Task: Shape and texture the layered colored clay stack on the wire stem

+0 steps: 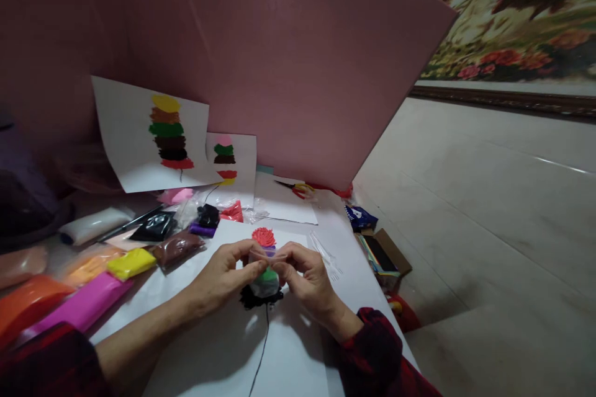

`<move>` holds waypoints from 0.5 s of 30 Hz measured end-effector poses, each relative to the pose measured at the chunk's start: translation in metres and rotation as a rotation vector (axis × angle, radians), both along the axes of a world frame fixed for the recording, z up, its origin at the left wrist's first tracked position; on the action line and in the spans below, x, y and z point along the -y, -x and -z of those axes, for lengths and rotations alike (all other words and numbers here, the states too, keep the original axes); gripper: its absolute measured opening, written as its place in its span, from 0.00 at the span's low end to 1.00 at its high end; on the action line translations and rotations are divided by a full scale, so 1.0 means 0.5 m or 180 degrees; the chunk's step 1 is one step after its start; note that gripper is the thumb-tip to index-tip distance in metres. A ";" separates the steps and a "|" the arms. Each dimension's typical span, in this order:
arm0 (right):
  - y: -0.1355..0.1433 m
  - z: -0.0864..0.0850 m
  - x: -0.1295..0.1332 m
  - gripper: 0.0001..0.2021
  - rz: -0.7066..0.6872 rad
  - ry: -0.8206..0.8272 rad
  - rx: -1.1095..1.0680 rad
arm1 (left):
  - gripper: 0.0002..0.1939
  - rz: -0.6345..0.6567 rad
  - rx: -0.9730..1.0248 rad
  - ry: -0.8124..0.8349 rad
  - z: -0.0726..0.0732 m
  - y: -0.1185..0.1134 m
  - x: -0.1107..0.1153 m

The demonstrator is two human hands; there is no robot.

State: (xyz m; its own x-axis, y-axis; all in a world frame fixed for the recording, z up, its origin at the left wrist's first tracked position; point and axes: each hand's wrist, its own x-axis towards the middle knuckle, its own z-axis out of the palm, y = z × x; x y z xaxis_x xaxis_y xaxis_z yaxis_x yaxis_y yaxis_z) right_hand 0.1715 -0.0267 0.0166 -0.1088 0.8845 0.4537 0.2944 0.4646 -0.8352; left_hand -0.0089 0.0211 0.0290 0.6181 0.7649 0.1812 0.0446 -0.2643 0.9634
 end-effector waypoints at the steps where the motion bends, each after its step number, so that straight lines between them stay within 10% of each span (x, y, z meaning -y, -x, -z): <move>1: 0.001 0.001 0.000 0.07 0.0007 0.0016 -0.0034 | 0.11 0.0024 0.0101 0.0064 0.001 -0.001 -0.001; 15: 0.000 0.004 0.006 0.12 -0.0024 0.0448 -0.0447 | 0.14 0.0005 0.0509 0.1024 0.014 -0.007 -0.005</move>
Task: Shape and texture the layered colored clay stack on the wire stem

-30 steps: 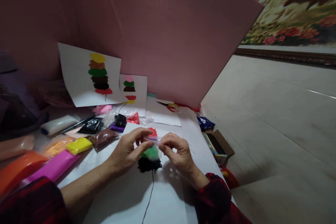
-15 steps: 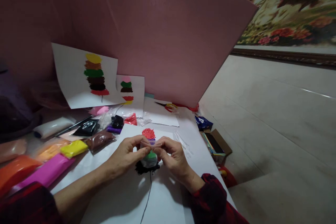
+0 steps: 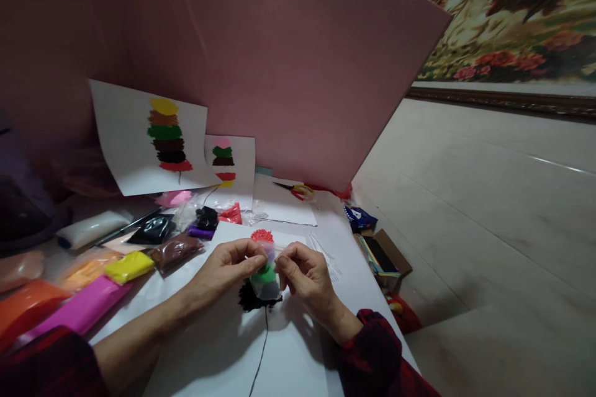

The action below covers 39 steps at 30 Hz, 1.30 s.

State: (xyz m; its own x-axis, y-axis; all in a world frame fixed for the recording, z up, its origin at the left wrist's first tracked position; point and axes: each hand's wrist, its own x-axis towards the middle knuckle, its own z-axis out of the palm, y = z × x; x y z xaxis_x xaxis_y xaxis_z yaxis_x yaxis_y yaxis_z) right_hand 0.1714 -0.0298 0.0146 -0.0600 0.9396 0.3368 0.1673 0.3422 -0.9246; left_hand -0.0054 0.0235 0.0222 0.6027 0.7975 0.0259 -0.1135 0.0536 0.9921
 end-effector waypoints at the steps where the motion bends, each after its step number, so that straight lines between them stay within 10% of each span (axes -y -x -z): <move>1: 0.000 0.002 -0.001 0.12 -0.0017 0.0009 0.0029 | 0.14 -0.0018 -0.0027 0.0011 0.000 0.000 0.000; 39: 0.007 -0.007 0.001 0.08 -0.0013 -0.0005 0.0082 | 0.13 -0.0342 0.0147 0.0174 -0.031 -0.005 0.015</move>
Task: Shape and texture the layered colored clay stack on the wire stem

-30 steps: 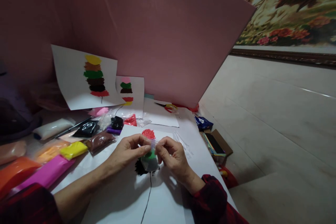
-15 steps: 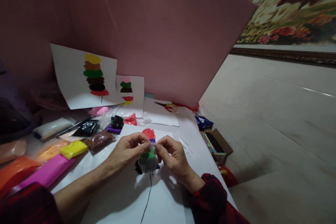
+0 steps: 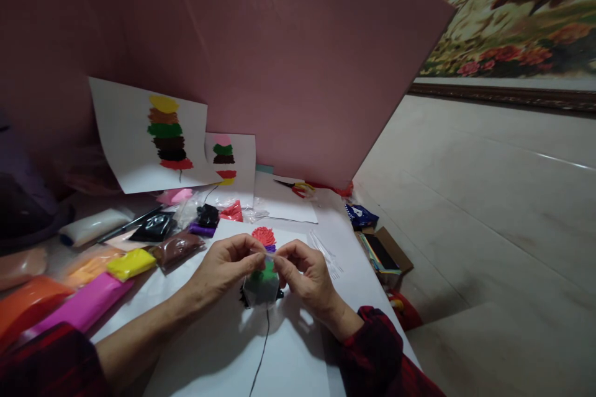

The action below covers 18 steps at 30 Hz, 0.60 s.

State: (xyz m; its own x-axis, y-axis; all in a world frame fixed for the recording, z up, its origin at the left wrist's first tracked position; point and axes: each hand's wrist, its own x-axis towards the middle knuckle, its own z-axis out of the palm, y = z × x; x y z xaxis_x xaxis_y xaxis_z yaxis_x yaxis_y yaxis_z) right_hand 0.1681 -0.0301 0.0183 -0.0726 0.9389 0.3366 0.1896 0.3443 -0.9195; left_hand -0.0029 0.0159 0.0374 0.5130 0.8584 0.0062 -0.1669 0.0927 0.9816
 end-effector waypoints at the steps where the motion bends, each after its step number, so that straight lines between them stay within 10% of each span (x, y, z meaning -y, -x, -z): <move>1: 0.000 0.001 0.000 0.08 -0.0019 0.0023 -0.0034 | 0.13 -0.0013 -0.0011 0.0006 -0.001 0.000 0.000; 18: 0.002 -0.003 0.005 0.09 0.0038 -0.0041 0.0175 | 0.13 0.0024 -0.0190 -0.0048 -0.003 -0.002 0.008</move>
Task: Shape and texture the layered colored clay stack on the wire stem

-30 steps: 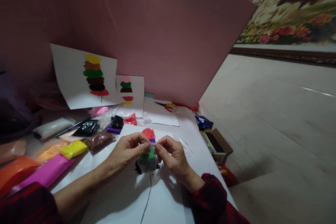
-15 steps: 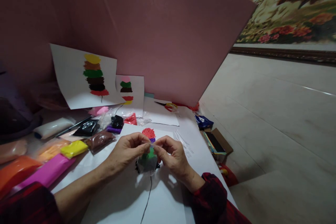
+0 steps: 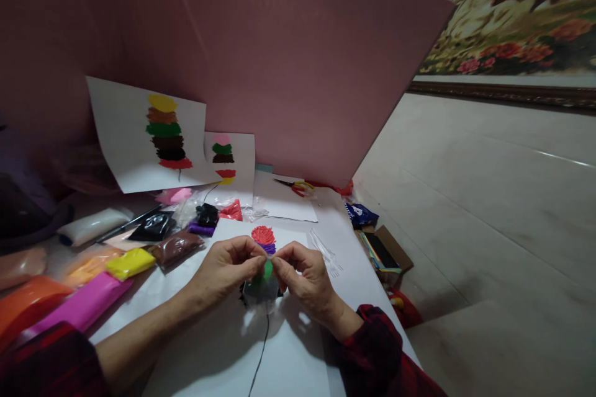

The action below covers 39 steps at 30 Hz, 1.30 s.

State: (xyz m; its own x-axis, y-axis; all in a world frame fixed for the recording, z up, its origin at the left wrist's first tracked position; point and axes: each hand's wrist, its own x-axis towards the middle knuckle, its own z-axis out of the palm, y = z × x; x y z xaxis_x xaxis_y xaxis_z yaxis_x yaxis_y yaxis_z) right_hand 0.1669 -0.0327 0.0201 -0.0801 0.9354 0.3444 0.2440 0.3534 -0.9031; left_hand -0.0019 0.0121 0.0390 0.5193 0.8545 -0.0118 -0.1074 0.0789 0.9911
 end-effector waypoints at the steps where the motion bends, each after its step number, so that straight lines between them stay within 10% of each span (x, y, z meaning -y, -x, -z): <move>1: 0.000 -0.001 0.001 0.09 -0.0001 -0.0004 0.0015 | 0.13 -0.0018 -0.0015 0.0004 0.000 -0.001 0.001; 39: -0.001 0.011 -0.007 0.07 0.0198 0.0007 -0.0223 | 0.12 0.0121 0.0204 -0.0082 0.027 0.002 -0.010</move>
